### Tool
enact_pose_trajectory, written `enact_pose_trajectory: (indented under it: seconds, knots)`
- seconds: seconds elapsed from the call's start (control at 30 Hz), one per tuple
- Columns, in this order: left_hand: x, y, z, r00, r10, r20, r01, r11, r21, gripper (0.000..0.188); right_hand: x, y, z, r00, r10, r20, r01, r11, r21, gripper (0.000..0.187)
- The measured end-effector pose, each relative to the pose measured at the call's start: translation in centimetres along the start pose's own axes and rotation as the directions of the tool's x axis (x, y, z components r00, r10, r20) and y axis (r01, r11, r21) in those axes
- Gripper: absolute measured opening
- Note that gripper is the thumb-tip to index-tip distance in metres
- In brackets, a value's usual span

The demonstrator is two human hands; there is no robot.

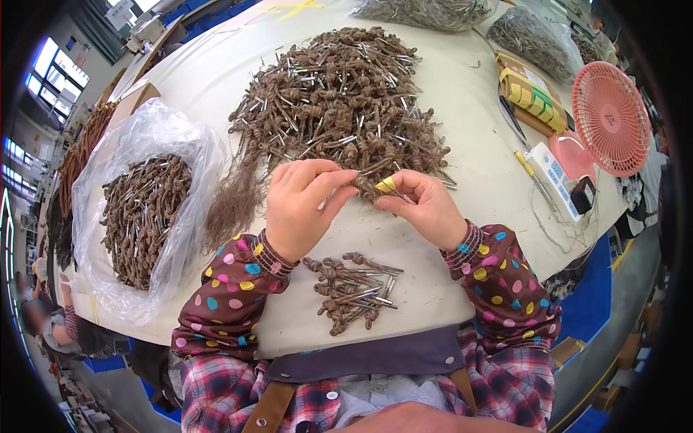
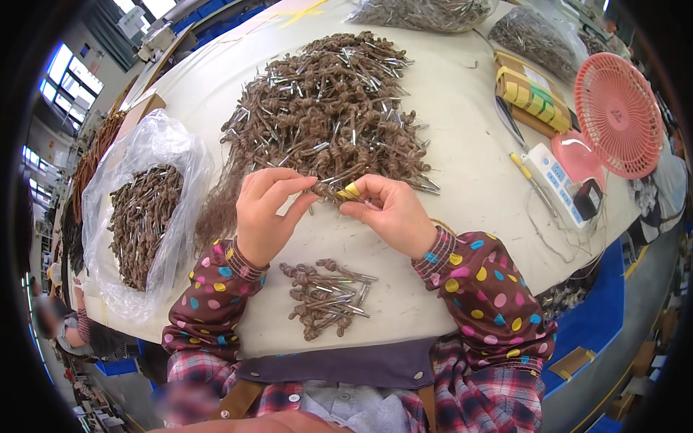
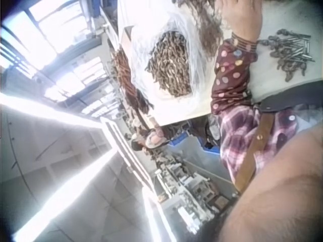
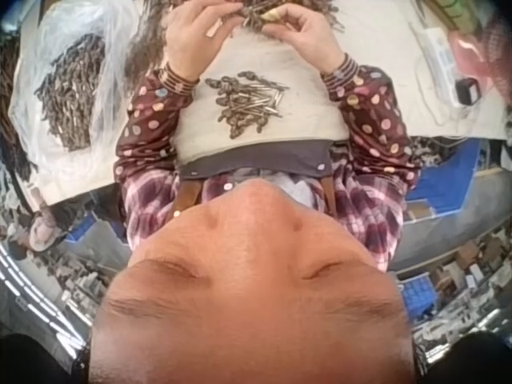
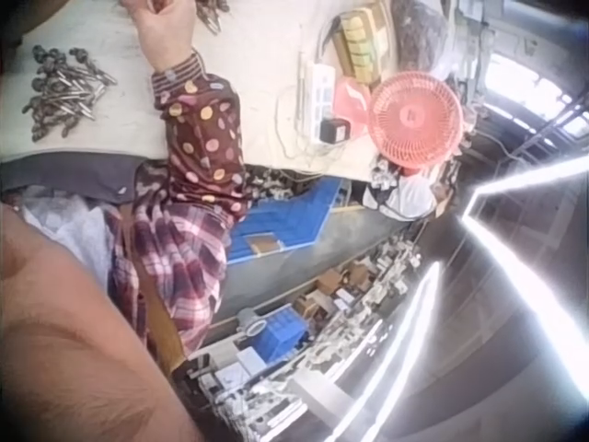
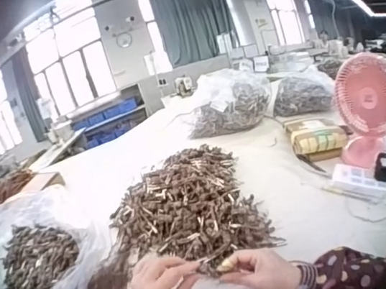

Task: Attaching metal clips to leather knots or tassels for finishing.

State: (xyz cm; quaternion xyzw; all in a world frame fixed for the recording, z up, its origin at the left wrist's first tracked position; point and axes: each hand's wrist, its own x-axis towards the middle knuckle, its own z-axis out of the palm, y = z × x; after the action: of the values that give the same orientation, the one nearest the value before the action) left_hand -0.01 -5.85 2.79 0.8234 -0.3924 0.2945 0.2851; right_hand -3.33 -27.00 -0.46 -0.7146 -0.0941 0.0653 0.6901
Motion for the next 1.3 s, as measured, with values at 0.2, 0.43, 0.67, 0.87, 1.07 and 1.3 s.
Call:
enact_pose_trajectory:
  seconds: [0.2,0.43,0.67,0.87,1.07,1.3]
  knots:
    - [-0.2,-1.0,0.2,0.994,-0.111,0.023,0.113,0.980,-0.165,0.015,-0.2,-1.6,0.1,0.993,0.094,0.076,-0.098,0.994,0.054,0.009]
    - [0.2,-1.4,-0.3,0.959,-0.283,-0.003,0.273,0.928,-0.254,0.013,-0.3,-1.7,-0.6,0.953,0.255,0.167,-0.291,0.924,0.250,0.011]
    - [0.7,0.1,-0.7,0.999,-0.036,0.000,0.035,0.992,-0.123,0.023,-0.2,-1.5,-0.5,0.957,0.256,0.136,-0.282,0.931,0.230,0.011]
    - [0.3,-0.2,-0.4,0.999,0.050,0.016,-0.048,0.995,-0.088,0.020,0.1,-1.1,-0.2,0.983,0.166,0.080,-0.175,0.977,0.125,0.012]
    - [-0.3,-0.2,-0.1,0.998,0.057,-0.013,-0.057,0.997,-0.045,0.013,-0.1,-1.2,-0.1,0.979,0.184,0.091,-0.194,0.974,0.121,0.013]
    - [-0.8,0.3,0.2,0.976,-0.169,0.139,0.197,0.954,-0.228,0.011,0.1,-0.5,0.0,0.967,0.231,0.111,-0.242,0.965,0.096,0.022]
